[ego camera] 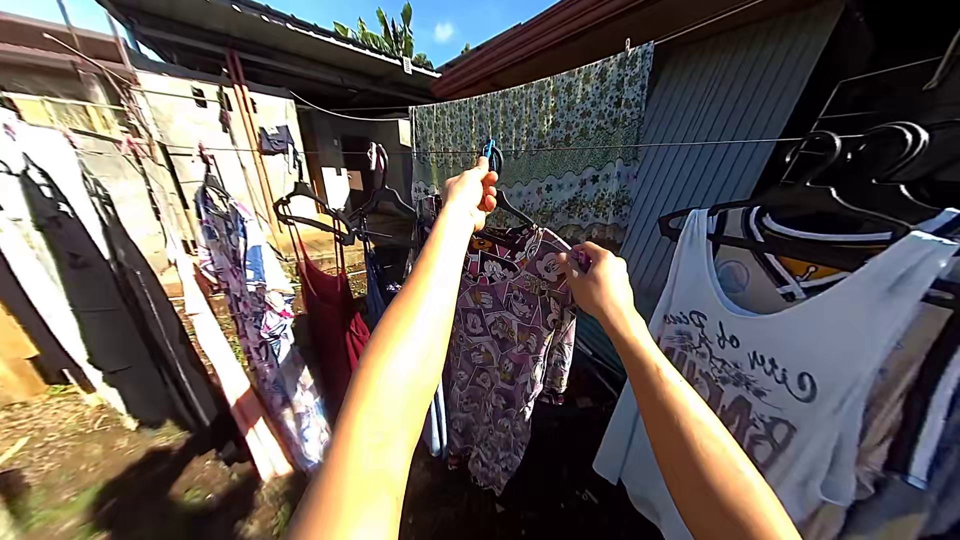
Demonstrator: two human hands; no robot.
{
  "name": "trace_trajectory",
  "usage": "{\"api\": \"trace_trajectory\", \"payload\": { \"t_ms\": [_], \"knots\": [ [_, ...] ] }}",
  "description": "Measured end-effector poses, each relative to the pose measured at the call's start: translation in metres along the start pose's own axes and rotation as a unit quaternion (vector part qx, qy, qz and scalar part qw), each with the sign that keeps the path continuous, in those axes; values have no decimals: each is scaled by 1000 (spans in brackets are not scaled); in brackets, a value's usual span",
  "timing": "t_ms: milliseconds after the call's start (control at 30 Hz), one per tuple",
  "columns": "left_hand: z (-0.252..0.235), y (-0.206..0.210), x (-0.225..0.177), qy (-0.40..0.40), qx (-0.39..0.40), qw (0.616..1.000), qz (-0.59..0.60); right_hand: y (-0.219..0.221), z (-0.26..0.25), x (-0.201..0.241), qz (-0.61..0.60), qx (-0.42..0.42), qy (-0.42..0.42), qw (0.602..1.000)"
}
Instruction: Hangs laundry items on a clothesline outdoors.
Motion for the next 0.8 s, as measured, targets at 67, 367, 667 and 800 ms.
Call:
{"api": "trace_trajectory", "payload": {
  "t_ms": [67,367,667,800],
  "knots": [
    [18,-6,9,91,-22,994,-57,-8,12,-14,-104,-43,-8,994],
    [144,36,91,355,368,796,-324,-41,52,-15,-519,47,93,848],
    [169,64,89,301,328,854,-269,-70,65,-31,-575,-17,28,817],
    [164,75,93,306,309,829,-351,-89,69,-37,-533,-20,53,844]
  ]
}}
Point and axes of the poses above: each hand's wrist, its own z-axis away from the middle knuckle, its own y-axis out of the palm, x = y × z, the point moved 1 cm from there along -z, towards the middle knuckle, and after that the axes turned 3 degrees about -z, right-handed, at the moved point
